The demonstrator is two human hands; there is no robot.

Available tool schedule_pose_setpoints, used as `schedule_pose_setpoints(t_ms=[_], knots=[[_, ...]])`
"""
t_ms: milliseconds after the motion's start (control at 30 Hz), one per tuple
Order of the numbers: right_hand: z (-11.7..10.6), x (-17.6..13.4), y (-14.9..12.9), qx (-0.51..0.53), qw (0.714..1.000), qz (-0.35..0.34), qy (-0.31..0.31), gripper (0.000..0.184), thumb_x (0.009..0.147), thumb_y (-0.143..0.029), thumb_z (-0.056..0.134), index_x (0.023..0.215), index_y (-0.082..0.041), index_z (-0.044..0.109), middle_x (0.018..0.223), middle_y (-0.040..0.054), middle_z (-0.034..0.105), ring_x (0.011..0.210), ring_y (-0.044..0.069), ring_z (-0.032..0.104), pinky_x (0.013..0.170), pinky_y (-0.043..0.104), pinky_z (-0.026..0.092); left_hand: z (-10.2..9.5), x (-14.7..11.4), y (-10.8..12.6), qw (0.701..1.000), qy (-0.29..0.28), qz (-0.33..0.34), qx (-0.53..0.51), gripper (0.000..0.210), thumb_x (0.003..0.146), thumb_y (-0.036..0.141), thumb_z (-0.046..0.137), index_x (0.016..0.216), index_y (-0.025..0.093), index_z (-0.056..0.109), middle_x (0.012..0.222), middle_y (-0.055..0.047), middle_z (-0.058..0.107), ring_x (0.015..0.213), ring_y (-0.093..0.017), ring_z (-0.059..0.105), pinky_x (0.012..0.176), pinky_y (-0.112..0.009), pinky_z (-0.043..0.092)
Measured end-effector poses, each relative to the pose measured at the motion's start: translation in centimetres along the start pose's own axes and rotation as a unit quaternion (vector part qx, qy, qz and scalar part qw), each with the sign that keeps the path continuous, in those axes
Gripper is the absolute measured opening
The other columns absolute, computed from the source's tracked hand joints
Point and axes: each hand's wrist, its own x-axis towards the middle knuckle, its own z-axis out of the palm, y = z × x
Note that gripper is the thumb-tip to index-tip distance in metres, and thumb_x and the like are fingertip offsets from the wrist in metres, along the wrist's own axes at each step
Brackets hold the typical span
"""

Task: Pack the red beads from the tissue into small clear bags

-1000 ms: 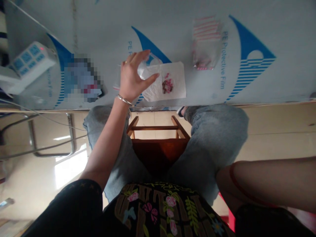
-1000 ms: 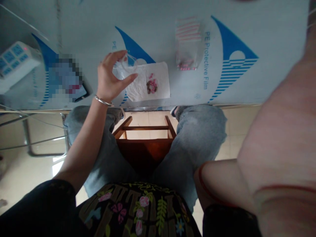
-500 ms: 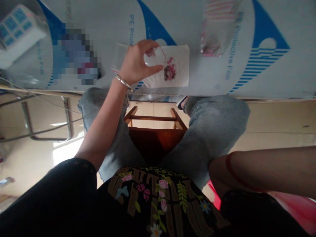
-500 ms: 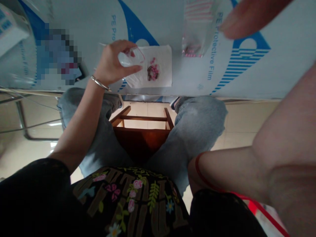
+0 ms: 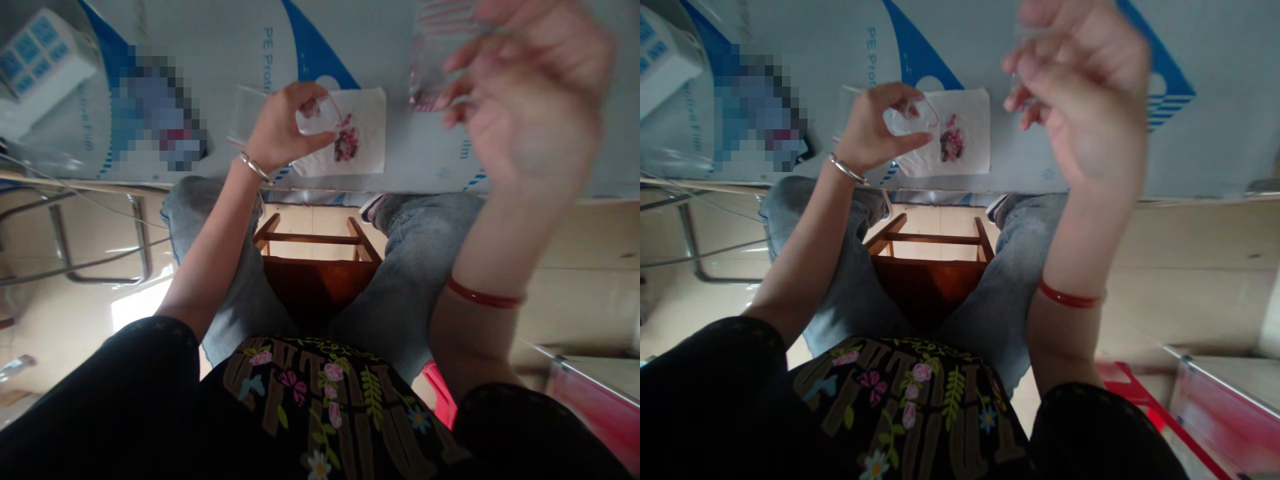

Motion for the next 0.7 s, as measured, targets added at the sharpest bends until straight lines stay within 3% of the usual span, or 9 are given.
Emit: schedule_pose_setpoints(t_ms=[33,67,133,367,533,700], knots=[[0.7,1.2,0.2,0.01,0.993,-0.088,0.083,0.037,0.085,-0.051,0.051,0.117,-0.034,0.051,0.098,0.001,0.063,0.082,0.016,0.062,0.067,0.032,0.05,0.0,0.0,-0.1,1.0,-0.003,-0.004,0.01,0.05,0.068,0.042,0.067,0.109,0.015,0.056,0.096,-0.007,0.063,0.082,-0.017,0.057,0.076,-0.033,0.046],[1.5,2.4,0.3,-0.011,0.982,-0.143,0.125,0.033,0.078,-0.04,0.064,0.106,-0.022,0.06,0.092,0.0049,0.065,0.077,0.017,0.061,0.067,0.032,0.049,0.0,0.0,-0.1,1.0,-0.009,-0.008,0.023,0.051,0.067,0.042,0.068,0.11,0.016,0.056,0.095,-0.006,0.064,0.082,-0.018,0.057,0.077,-0.034,0.046],[3.4,4.6,0.6,-0.08,0.965,-0.208,0.139,0.029,0.07,-0.026,0.072,0.095,-0.015,0.065,0.085,0.0067,0.065,0.075,0.015,0.06,0.069,0.03,0.047,0.1,0.0,-0.3,0.998,-0.018,-0.016,0.052,0.052,0.064,0.042,0.069,0.109,0.021,0.055,0.096,-0.004,0.064,0.085,-0.019,0.057,0.079,-0.036,0.046],[8.0,7.4,0.2,-0.249,0.954,-0.141,0.087,0.017,0.071,-0.021,0.068,0.087,-0.017,0.065,0.083,0.0028,0.063,0.076,0.014,0.055,0.072,0.033,0.042,0.4,-0.2,-0.2,0.991,-0.054,-0.063,0.108,0.057,0.061,0.041,0.072,0.113,0.026,0.052,0.106,-0.002,0.061,0.1,-0.023,0.054,0.087,-0.042,0.038],[8.8,7.9,0.0,-0.244,0.958,-0.125,0.078,0.009,0.076,-0.022,0.066,0.081,-0.021,0.059,0.084,0.0007,0.061,0.078,0.013,0.052,0.074,0.033,0.04,0.3,-0.5,0.4,0.986,-0.077,-0.073,0.131,0.054,0.068,0.042,0.067,0.118,0.028,0.049,0.112,-0.001,0.059,0.106,-0.022,0.052,0.09,-0.041,0.035],[9.0,8.2,0.4,-0.226,0.964,-0.121,0.065,0.011,0.078,-0.03,0.063,0.073,-0.026,0.054,0.081,-0.0027,0.06,0.077,0.01,0.046,0.073,0.032,0.037,0.7,-0.4,0.4,0.988,-0.067,-0.064,0.125,0.058,0.065,0.038,0.07,0.117,0.023,0.052,0.11,-0.003,0.06,0.103,-0.023,0.054,0.088,-0.04,0.038]])
